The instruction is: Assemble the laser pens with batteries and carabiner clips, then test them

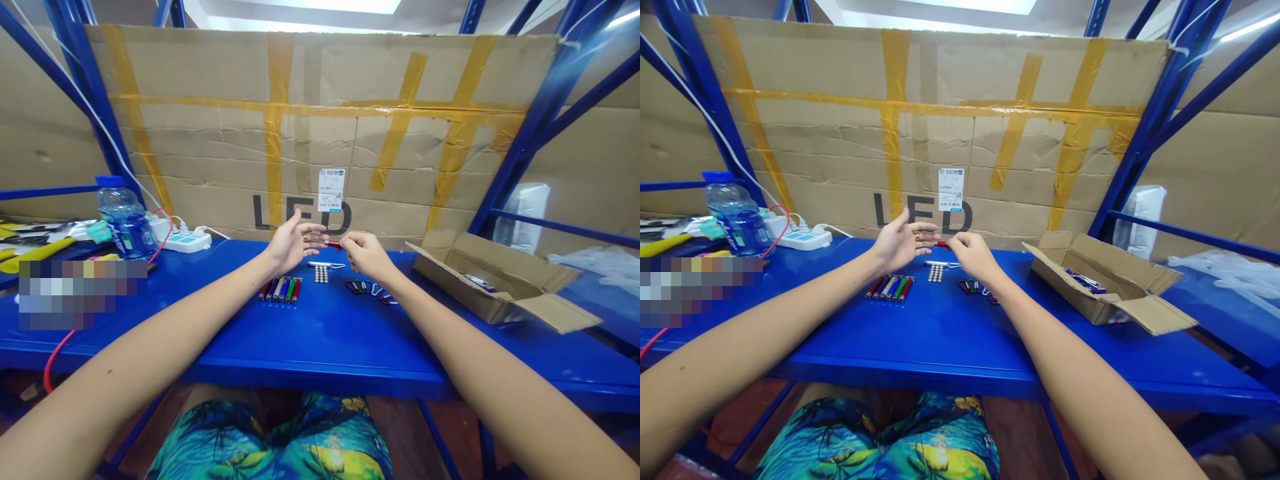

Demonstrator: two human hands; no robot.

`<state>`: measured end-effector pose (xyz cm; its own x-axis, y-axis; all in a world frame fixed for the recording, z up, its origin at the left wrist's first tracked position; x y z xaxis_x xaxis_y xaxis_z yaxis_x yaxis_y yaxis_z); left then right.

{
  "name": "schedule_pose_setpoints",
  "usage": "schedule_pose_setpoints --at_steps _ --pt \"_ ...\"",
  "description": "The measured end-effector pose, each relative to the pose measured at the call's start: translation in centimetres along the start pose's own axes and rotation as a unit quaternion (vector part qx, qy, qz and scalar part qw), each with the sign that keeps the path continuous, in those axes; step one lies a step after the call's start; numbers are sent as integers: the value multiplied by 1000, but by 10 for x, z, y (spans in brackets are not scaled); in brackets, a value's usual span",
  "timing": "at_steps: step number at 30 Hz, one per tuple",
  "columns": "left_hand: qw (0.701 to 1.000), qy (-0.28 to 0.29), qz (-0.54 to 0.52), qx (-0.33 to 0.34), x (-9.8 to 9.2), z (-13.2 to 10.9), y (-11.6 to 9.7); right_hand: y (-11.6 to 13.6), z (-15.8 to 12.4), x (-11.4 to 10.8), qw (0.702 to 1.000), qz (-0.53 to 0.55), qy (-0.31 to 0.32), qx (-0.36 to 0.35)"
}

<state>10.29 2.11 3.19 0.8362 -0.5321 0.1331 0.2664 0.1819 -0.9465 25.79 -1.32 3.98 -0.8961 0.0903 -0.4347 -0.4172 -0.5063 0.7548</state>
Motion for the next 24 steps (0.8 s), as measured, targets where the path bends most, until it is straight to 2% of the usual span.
schedule_pose_setpoints --at_steps 7,14,24 --pt "999 3 -44 0 -3 4 5 2 0 0 999 -16 -6 -33" --pt "999 -1 -38 -8 -4 3 7 8 0 -1 998 -30 -10 -49" --pt "998 -2 -62 -17 1 -1 4 8 -1 -1 999 -23 -12 -43"
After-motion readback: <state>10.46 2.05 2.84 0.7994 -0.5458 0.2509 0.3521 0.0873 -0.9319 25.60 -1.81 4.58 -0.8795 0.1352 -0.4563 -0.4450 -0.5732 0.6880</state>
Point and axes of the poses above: each hand's wrist, its own z-axis towards the middle knuckle, its own x-axis out of the palm, y = z × x, the point moved 6 cm from there along z, towards the middle knuckle, and after that the axes turned 1 degree about x, right-handed, at the moved point
